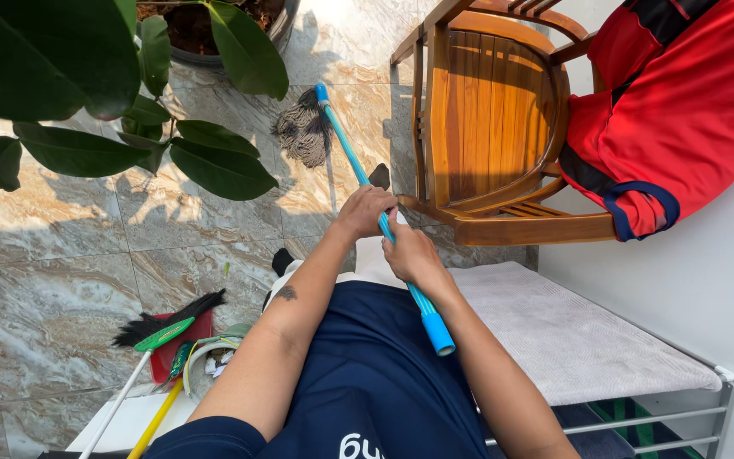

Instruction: The person mops the tiled floor of a balcony using a mop, moving it around potted plants and under a wooden chair.

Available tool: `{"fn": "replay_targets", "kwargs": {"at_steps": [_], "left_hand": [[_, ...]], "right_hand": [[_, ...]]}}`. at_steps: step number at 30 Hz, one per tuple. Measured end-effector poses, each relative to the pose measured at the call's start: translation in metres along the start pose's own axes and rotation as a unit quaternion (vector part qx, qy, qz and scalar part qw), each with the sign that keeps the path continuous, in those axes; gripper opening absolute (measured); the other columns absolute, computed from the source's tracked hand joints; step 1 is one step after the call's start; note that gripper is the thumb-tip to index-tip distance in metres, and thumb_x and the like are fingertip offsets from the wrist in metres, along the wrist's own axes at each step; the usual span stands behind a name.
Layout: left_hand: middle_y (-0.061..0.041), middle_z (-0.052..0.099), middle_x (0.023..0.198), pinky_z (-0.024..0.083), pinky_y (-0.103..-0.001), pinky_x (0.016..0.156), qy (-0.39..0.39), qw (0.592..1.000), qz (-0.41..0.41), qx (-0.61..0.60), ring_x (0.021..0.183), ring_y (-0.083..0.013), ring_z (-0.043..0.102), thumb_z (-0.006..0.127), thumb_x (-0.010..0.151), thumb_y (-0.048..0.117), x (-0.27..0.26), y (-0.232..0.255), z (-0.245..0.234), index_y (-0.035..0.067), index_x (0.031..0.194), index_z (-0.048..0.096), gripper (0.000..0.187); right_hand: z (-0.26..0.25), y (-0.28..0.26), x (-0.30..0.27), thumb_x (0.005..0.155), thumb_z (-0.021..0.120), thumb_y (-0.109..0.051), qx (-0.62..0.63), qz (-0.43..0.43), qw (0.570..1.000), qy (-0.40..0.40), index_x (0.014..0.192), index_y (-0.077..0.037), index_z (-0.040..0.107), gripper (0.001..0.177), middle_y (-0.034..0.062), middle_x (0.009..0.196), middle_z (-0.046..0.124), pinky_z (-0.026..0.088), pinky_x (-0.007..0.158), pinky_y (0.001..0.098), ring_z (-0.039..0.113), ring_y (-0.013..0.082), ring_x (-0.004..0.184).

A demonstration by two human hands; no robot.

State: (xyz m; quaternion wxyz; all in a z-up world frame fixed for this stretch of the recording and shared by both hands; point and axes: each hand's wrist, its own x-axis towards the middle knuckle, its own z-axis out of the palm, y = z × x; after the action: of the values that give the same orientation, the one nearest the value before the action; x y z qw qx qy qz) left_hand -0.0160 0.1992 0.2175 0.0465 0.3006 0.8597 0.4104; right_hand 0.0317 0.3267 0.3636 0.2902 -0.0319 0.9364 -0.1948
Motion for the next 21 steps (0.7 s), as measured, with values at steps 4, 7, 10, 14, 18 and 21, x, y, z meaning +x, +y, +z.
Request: {"fn": "replay_targets", "kwargs": {"at_steps": [4,7,10,14,18,21], "left_hand": [[-0.010,0.065,0.087,0.048,-0.044,0.090,0.072,0.996,-0.025,-0.049,0.094,-0.0343,0.063,0.074,0.085,0.020,0.081,0.015,-0.014,0.006,0.090,0.058,0.021],[-0.011,0.064,0.091,0.046,-0.049,0.104,0.070,0.996,-0.024,-0.042,0.097,-0.0349,0.063,0.073,0.089,0.021,0.120,0.017,-0.016,0.007,0.091,0.055,0.023],[-0.011,0.061,0.087,0.046,-0.048,0.109,0.031,0.995,-0.080,-0.059,0.093,-0.0343,0.063,0.072,0.094,0.021,0.147,0.014,-0.017,0.006,0.088,0.053,0.025],[-0.008,0.061,0.079,0.049,-0.048,0.102,0.057,0.997,-0.048,-0.020,0.084,-0.0320,0.064,0.073,0.093,0.020,0.191,0.013,-0.028,0.008,0.079,0.055,0.026],[-0.009,0.056,0.070,0.048,-0.043,0.076,0.095,0.995,0.012,-0.035,0.073,-0.0308,0.059,0.070,0.082,0.013,0.249,0.013,-0.045,0.009,0.069,0.052,0.022],[-0.009,0.053,0.065,0.046,-0.043,0.071,0.109,0.992,0.049,-0.029,0.069,-0.0305,0.056,0.069,0.079,0.010,0.300,0.009,-0.062,0.009,0.064,0.048,0.026]], "right_hand": [[-0.064,0.045,0.033,0.099,0.059,-0.023,0.413,0.193,0.882,-0.122,0.138,-0.014,0.057,0.040,0.0074,0.063,0.054,0.048,0.042,0.0351,0.054,0.0166,0.046],[-0.088,0.068,0.064,0.100,0.060,-0.020,0.560,0.185,0.797,-0.129,0.131,-0.014,0.059,0.032,-0.0002,0.061,0.048,0.041,0.037,0.0281,0.047,0.0091,0.042],[-0.097,0.079,0.082,0.101,0.059,-0.016,0.659,0.205,0.709,-0.147,0.129,-0.014,0.058,0.028,-0.0024,0.061,0.045,0.038,0.037,0.0257,0.044,0.0075,0.042],[-0.133,0.091,0.098,0.102,0.058,-0.010,0.750,0.193,0.612,-0.162,0.131,-0.010,0.056,0.029,-0.0036,0.064,0.044,0.035,0.039,0.0223,0.041,0.0048,0.044],[-0.181,0.097,0.113,0.098,0.055,-0.009,0.759,0.179,0.606,-0.156,0.132,-0.014,0.055,0.034,-0.0039,0.061,0.044,0.034,0.036,0.0221,0.041,0.0044,0.042],[-0.220,0.098,0.132,0.101,0.054,-0.008,0.757,0.126,0.624,-0.147,0.137,-0.009,0.052,0.037,-0.0035,0.063,0.045,0.034,0.037,0.0218,0.041,0.0050,0.042]]}}
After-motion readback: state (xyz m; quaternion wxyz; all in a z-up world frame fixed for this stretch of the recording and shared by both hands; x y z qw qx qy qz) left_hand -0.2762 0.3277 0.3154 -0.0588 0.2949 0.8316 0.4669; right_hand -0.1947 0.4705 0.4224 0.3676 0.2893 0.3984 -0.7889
